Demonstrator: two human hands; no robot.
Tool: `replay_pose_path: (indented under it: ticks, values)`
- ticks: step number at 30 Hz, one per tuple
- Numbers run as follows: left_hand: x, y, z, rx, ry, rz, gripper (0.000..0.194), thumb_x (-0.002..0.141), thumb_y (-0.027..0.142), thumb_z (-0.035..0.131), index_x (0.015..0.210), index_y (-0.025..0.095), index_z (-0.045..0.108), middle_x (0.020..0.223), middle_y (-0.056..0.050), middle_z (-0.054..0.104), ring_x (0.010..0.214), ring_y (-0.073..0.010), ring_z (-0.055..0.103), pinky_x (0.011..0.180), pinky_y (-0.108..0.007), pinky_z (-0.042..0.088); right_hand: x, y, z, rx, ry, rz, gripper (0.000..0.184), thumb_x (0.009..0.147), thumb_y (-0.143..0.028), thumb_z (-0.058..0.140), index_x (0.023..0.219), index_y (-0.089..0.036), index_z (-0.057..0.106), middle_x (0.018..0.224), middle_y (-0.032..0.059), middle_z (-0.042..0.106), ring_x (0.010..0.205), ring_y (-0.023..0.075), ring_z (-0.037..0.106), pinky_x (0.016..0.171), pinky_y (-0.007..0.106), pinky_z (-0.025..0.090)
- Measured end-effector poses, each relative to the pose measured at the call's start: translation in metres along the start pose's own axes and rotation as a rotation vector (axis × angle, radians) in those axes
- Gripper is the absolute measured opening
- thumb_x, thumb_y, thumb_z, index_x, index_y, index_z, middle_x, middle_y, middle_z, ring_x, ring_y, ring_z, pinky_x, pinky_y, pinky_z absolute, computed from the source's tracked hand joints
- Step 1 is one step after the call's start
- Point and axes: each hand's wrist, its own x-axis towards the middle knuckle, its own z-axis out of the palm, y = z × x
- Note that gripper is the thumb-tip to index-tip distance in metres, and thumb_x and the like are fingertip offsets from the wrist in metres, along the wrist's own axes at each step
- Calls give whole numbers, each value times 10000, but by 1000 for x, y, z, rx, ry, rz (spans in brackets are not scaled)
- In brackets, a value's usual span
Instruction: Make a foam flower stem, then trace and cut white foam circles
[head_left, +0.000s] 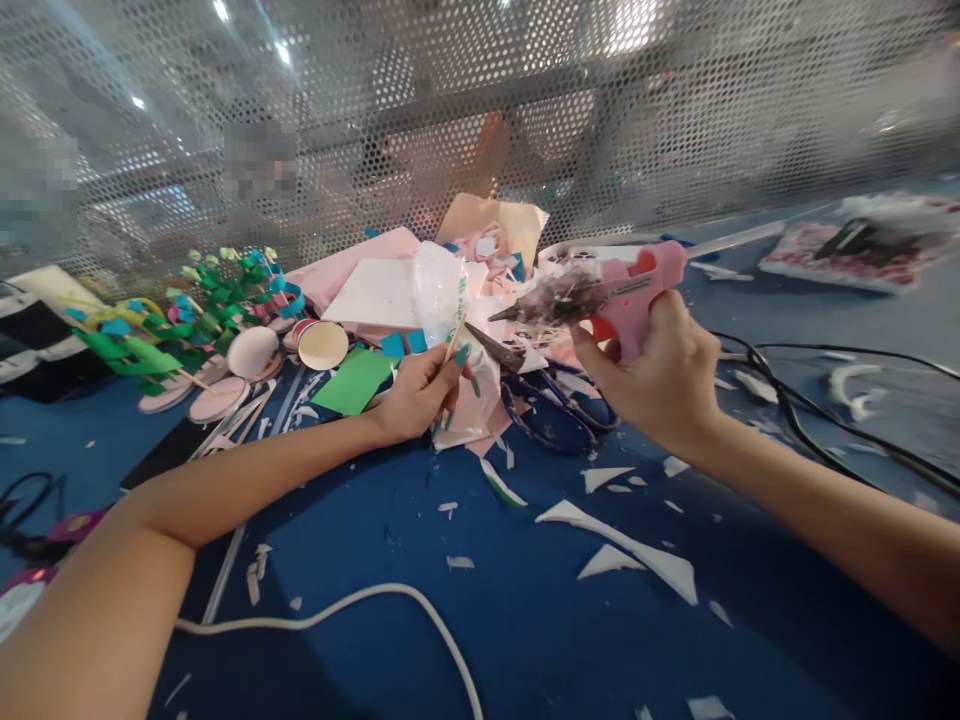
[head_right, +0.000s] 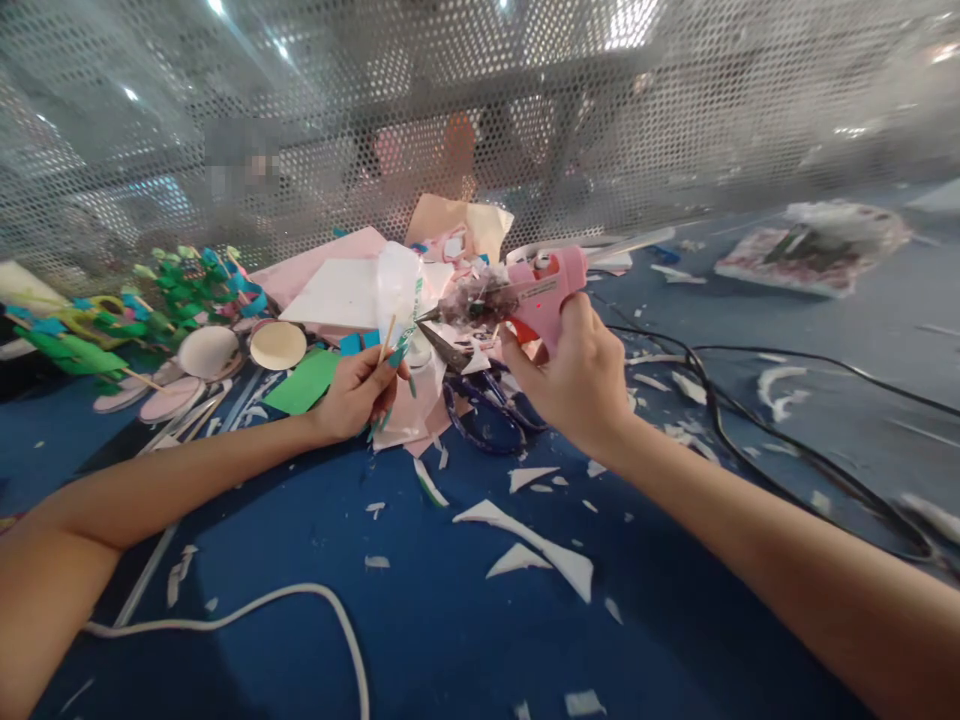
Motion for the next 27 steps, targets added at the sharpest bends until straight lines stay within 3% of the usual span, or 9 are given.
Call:
replay_pose_path:
  ticks: [4, 7, 11, 16, 21, 24, 27]
  values:
    - [10, -3, -3, -385, -62, -124, 466, 708, 595, 576, 734, 131, 545, 472, 32, 532, 337, -63, 459, 308, -178, 313, 1, -3, -1, 42, 7, 33, 379, 643, -450, 509, 712, -252, 193, 605, 8, 408, 633, 223, 498, 655, 387, 413]
    - [14, -3, -4, -495, -45, -160, 437, 762, 558, 531, 786, 125, 585, 546, 2, 583, 418, -78, 528, 384, -195, 410, 2, -4, -1, 52, 18, 45, 398, 629, -442, 523, 696, -257, 178, 590, -7, 377, 593, 203, 460, 632, 379, 393]
    - [14, -1, -5, -502, -40, -220, 412, 856, 516, 407, 880, 148, 593, 594, 2, 582, 473, -79, 548, 447, -205, 455, 2, -5, -1, 65, 30, 55, 415, 617, -439, 534, 675, -260, 165, 568, -22, 346, 552, 186, 416, 595, 362, 373]
    - [15, -1, -4, -478, -3, -212, 467, 876, 546, 338, 904, 158, 597, 558, 14, 541, 452, -73, 512, 449, -208, 435, 1, -8, -1, 54, 13, 90, 406, 594, -426, 543, 666, -262, 178, 562, -30, 320, 541, 178, 395, 594, 360, 368]
    - [20, -4, -6, -392, 79, -212, 553, 892, 570, 230, 1068, 180, 581, 554, 11, 538, 473, -85, 500, 466, -219, 421, 0, -7, 1, 86, 27, 73, 395, 578, -460, 523, 650, -263, 188, 538, -43, 292, 507, 162, 357, 564, 343, 350]
    - [21, -6, -7, -458, 119, -248, 494, 914, 514, 239, 1108, 192, 559, 566, 15, 538, 492, -78, 504, 466, -199, 412, 0, -6, 1, 95, 24, 84, 384, 586, -447, 518, 641, -263, 186, 519, -46, 285, 499, 153, 344, 550, 330, 332]
    - [20, -9, -6, -464, 86, -231, 469, 898, 518, 304, 1079, 177, 571, 575, 9, 530, 497, -79, 500, 451, -196, 409, 0, -5, 0, 88, 24, 97, 374, 591, -446, 522, 631, -264, 198, 508, -45, 299, 490, 143, 327, 534, 320, 320]
